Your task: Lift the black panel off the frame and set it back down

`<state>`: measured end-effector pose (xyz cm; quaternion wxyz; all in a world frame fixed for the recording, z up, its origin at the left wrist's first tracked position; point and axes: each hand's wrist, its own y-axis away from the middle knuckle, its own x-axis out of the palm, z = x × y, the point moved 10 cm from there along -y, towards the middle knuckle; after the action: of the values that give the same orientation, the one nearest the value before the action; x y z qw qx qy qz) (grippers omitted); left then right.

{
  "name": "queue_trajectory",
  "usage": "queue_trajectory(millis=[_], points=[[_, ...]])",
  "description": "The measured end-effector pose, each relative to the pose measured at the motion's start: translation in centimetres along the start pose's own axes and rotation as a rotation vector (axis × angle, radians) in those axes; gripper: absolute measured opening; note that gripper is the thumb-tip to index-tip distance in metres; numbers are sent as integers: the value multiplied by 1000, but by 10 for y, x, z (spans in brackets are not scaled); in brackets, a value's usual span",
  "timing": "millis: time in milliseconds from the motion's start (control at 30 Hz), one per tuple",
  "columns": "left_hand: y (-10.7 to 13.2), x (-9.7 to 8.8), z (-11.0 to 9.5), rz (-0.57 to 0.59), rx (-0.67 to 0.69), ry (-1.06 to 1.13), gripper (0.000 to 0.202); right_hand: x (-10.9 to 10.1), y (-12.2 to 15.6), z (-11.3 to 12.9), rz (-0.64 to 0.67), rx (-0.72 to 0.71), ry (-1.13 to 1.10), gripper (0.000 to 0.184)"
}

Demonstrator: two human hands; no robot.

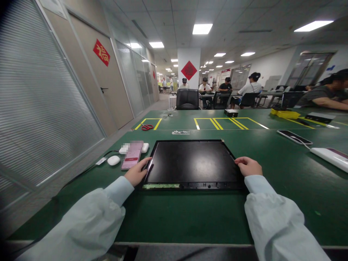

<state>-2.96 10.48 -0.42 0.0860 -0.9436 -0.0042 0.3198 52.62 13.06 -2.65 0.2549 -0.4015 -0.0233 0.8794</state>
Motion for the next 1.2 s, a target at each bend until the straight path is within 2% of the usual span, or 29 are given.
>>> queue_trajectory(millis=[100,233,433,667,867,1033,1100,1200], points=[[-2,0,4,-5,-14,161,66,-4,6,1,-31,58,19,19],[-5,2,2,-10,-40,523,64,-3,11,10,-10,61,37,18],[0,-3,7,-144,-205,818,60,-4,11,12,-12,48,31,18],[4,0,16,-267,-355,972,48,-6,14,16,-30,47,37,16],[9,16,13,-173,-470,1045,66,-8,11,16,-30,16,19,16],[10,22,13,-107,-487,1028,75,-8,12,17,-8,40,24,17],[8,22,13,-91,-464,1015,72,-10,14,21,-34,26,26,17],[7,21,9,-77,-403,984,56,-14,16,26,-76,-4,40,16]])
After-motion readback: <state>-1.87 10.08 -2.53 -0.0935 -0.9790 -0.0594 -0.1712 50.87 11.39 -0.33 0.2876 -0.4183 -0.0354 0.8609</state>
